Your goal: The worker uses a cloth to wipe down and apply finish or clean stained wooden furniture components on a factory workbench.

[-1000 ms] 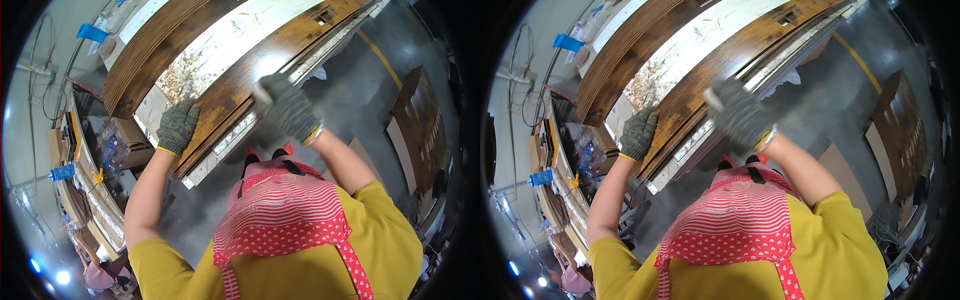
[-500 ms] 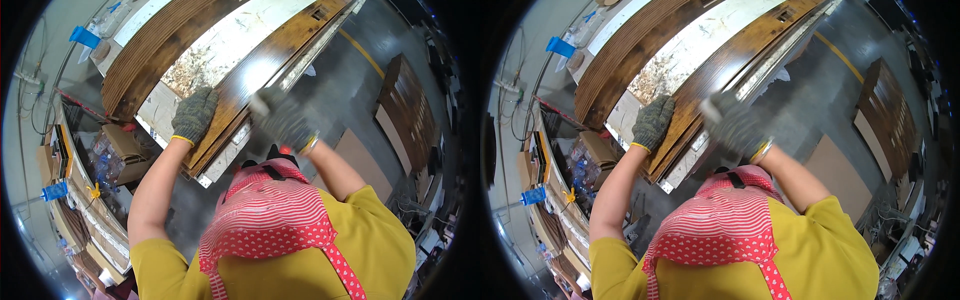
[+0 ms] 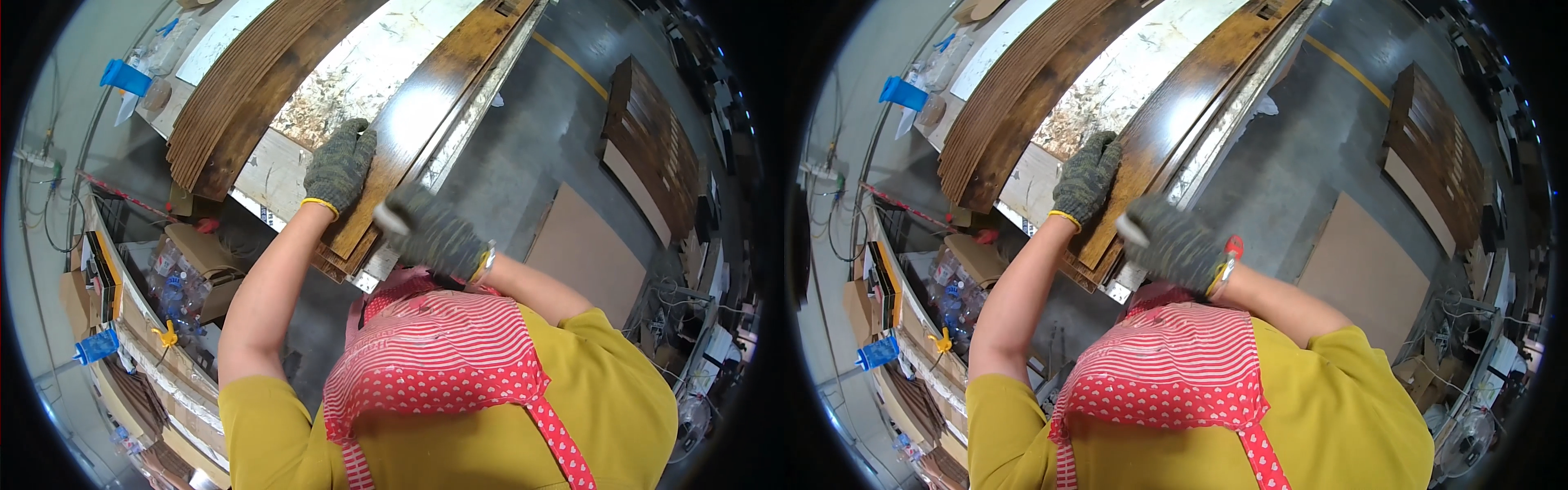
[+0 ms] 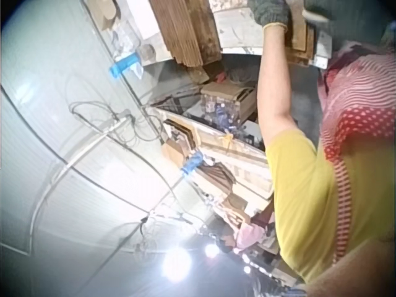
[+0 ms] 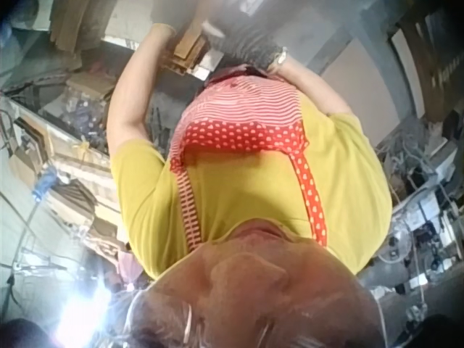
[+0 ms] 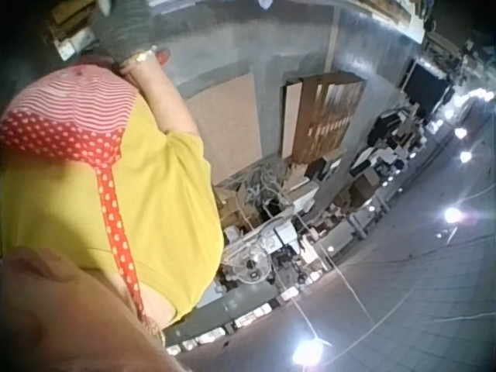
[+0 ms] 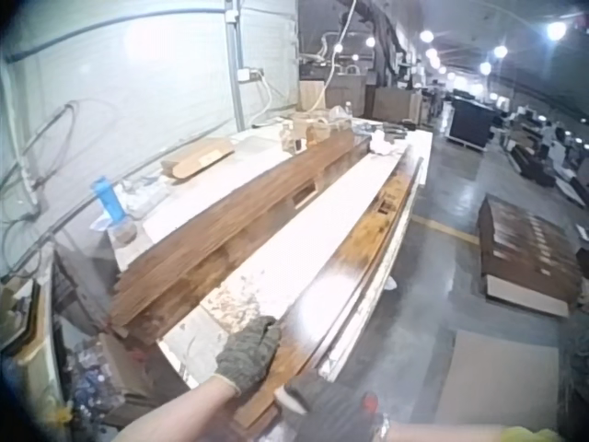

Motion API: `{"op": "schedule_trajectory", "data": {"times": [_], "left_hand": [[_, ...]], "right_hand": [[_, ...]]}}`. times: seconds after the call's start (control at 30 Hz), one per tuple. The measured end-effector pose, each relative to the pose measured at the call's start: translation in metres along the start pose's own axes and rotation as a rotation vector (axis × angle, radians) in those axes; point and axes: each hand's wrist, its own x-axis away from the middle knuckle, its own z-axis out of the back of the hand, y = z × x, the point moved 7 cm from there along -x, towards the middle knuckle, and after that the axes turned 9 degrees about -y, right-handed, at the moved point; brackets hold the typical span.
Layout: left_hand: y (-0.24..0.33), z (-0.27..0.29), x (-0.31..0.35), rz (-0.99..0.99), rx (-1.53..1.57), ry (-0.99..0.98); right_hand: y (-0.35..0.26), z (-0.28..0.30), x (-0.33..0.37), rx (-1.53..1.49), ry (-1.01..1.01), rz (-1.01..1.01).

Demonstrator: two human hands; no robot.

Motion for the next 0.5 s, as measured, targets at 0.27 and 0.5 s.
{"op": "schedule_trajectory", "data": {"times": [0.27,0.5], "left_hand": [[-0.028,0.0,0.031,0.057,-0.105,-0.288],[-0.015,0.004,0.032,0.136,-0.163,-0.416]], "right_hand": [[0.016,0.053,0.003,0.257,0.333,-0.161],[-0.044,-0.041,0.016,0.237,-0.041,-0.036]]}}
